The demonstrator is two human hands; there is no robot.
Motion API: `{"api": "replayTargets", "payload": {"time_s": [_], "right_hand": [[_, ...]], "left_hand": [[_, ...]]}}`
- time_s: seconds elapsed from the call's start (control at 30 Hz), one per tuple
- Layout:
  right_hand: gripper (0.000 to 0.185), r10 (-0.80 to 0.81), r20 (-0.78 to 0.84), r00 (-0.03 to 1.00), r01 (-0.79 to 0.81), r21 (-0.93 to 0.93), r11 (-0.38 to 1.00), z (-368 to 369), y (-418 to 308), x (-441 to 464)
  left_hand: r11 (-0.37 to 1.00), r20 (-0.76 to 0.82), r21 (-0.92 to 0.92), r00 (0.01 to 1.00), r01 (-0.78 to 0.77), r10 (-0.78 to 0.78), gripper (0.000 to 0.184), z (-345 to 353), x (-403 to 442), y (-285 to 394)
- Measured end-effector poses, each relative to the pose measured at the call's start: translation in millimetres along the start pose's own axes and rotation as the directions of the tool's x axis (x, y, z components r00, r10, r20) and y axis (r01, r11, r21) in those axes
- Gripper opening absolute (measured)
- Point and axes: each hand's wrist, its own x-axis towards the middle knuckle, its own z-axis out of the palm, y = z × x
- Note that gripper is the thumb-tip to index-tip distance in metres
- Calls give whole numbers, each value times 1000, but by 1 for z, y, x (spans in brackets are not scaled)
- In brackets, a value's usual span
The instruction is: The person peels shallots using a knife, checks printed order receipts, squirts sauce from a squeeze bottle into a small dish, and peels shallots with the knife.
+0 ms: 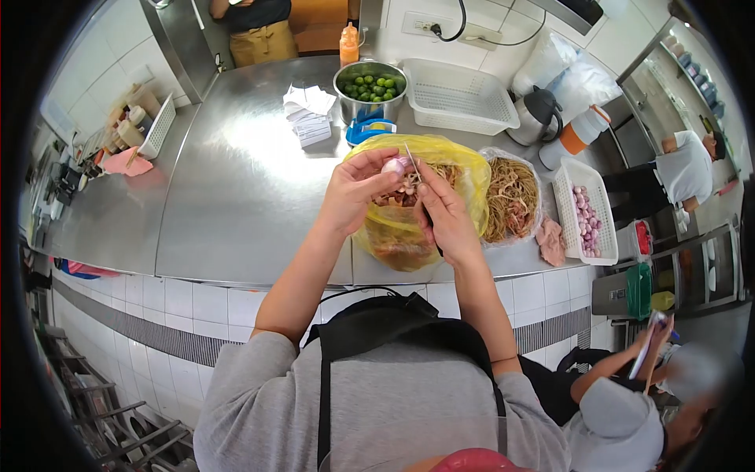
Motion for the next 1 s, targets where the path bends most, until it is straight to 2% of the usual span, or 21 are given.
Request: {"api": "replayTargets", "payload": {"time_s": [0.23,0.33,0.43,0.6,0.87,0.97,1.0], "right_hand": [[37,26,-38,999,-24,38,999,-9,-3,-2],[39,13,-11,1000,-12,36,999,-9,-3,-1],[39,5,-14,1000,-5,10,1000,-7,-5,-2],[37,-4,-65,998,6,36,999,-8,-7,-1],[37,-42,-54,998,44,27,999,-10,-13,-4],[37,-15,-35,999,17,58,998,-12,-20,-5],[37,19,-13,1000,-19,-27,999,-14,-15,0]], "left_hand": [[992,54,-74,994,98,-94,32,-7,1,1],[983,91,-162,993,84,-70,29,-7,3,-1],[974,51,-225,998,36,-25,26,-2,3,0],[979,13,-205,1000,12,-9,25,-8,4,0],[975,-23,-217,999,-52,48,30,-9,7,-1],[981,-20,-151,993,-122,120,30,-10,6,-1],[988,-26,-55,990,-142,141,30,-8,5,0]]}}
